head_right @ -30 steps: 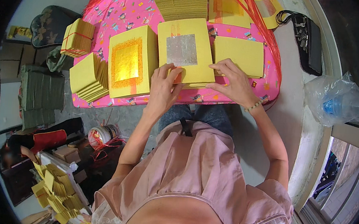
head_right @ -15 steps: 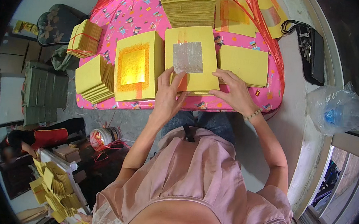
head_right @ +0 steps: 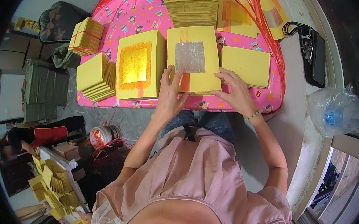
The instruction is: The person is stacking and organizing square yellow sheets of paper on a table.
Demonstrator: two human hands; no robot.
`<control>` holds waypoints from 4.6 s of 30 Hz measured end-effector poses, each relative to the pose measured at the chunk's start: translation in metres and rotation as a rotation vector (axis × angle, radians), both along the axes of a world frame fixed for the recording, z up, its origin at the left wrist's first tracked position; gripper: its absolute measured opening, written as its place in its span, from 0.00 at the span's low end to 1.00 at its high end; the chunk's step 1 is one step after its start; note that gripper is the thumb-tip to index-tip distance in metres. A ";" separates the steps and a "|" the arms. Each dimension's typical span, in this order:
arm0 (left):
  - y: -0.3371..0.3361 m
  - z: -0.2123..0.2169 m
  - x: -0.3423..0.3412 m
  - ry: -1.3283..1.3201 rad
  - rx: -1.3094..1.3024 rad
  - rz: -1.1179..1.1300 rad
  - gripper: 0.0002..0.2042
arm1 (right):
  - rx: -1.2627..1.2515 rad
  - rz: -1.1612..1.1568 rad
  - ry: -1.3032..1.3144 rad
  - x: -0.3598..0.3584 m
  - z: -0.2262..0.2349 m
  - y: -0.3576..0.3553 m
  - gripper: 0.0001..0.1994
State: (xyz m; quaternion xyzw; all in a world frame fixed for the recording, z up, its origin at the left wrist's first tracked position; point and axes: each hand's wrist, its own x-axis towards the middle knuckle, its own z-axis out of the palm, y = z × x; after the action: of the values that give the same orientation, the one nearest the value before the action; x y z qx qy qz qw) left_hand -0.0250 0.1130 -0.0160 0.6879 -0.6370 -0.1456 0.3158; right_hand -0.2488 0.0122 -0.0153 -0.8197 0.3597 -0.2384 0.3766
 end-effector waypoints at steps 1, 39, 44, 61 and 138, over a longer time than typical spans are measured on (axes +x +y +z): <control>0.000 0.001 0.000 0.004 0.010 -0.006 0.35 | -0.024 0.007 0.014 -0.001 -0.002 -0.001 0.25; 0.036 0.011 -0.025 0.436 -0.276 0.086 0.25 | -0.439 0.199 0.123 0.033 0.027 -0.017 0.07; 0.019 -0.006 -0.030 1.608 0.181 0.109 0.19 | -0.430 0.316 0.175 0.031 0.029 -0.019 0.08; 0.015 -0.006 -0.016 1.932 0.360 0.178 0.15 | -0.385 0.184 0.356 0.151 -0.010 -0.179 0.18; -0.079 0.018 0.030 0.257 -0.047 0.219 0.38 | -0.049 0.458 0.411 0.093 0.039 -0.154 0.26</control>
State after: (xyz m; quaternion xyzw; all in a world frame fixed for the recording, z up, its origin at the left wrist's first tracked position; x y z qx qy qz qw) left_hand 0.0049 0.0344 0.0015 0.7215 -0.5158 -0.1822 0.4246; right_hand -0.1554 -0.1419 0.0237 -0.9194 0.2285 0.0151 0.3199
